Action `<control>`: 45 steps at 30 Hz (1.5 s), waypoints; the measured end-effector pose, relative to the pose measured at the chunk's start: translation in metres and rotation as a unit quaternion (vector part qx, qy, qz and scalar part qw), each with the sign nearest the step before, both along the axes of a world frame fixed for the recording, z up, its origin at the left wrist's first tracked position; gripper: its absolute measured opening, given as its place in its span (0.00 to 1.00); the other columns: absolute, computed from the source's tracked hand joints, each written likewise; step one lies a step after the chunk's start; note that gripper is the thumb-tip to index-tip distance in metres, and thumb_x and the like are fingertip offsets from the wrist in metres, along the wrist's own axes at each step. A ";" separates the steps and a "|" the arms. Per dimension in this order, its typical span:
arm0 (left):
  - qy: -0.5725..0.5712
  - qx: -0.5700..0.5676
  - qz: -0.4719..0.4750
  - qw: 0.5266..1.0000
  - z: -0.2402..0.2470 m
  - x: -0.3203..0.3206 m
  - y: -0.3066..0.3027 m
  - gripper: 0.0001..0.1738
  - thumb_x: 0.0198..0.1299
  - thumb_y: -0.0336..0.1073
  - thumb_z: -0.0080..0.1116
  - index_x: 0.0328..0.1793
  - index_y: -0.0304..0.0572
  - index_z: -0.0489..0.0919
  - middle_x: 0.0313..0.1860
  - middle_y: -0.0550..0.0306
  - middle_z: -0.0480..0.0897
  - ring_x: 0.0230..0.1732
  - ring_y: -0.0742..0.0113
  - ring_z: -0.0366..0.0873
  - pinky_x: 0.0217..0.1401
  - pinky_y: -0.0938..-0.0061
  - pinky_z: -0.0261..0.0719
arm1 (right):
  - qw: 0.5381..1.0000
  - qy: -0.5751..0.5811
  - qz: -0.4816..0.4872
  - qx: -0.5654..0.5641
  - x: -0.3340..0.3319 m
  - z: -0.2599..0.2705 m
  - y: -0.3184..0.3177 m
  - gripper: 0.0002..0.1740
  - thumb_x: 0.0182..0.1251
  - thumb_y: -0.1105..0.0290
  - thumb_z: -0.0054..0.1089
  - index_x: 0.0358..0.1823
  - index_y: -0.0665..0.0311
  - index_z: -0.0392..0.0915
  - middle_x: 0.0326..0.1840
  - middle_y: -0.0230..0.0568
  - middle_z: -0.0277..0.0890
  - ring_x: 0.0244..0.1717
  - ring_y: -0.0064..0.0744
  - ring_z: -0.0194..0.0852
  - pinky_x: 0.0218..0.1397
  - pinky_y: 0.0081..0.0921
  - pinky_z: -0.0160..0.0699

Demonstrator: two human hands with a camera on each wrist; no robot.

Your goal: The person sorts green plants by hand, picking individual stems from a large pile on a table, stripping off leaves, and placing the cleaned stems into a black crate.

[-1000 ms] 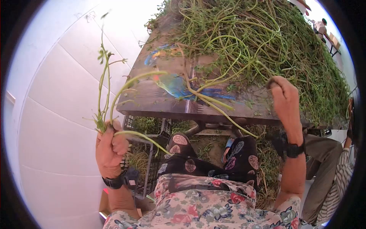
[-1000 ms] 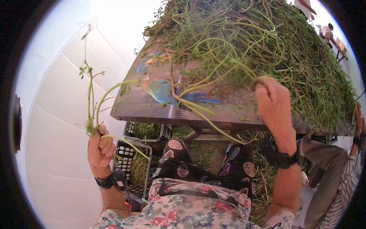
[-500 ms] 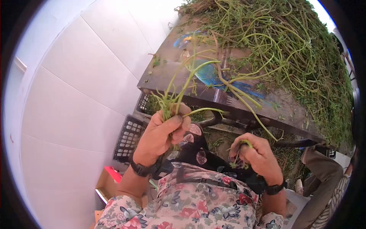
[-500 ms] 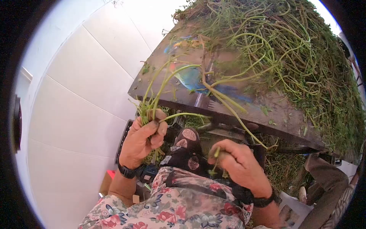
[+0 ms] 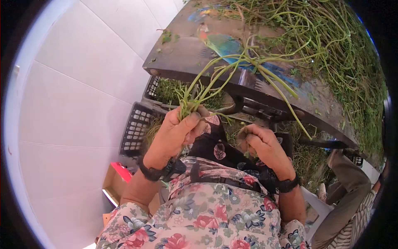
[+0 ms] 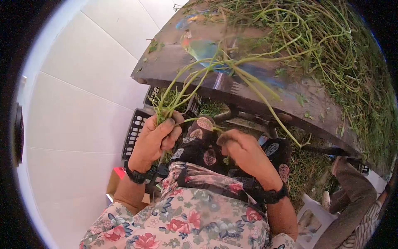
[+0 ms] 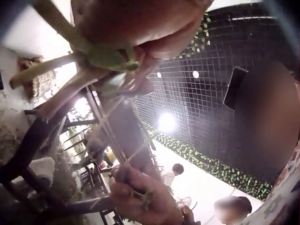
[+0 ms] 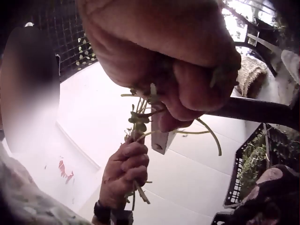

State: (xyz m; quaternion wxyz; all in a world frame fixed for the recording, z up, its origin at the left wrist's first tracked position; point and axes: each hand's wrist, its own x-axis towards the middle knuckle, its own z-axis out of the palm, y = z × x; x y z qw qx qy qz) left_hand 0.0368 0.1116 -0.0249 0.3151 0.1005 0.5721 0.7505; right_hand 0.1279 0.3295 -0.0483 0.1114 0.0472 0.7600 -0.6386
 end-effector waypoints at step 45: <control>0.224 -0.173 -0.161 0.945 -0.081 0.011 0.023 0.14 0.56 0.31 0.55 0.48 0.36 0.74 0.29 0.55 0.79 0.26 0.72 0.76 0.28 0.78 0.73 | 0.988 -0.057 0.076 0.123 -0.009 -0.046 -0.024 0.10 0.61 0.73 0.42 0.36 0.72 0.71 0.25 0.37 0.70 0.28 0.24 0.67 0.33 0.23 0.67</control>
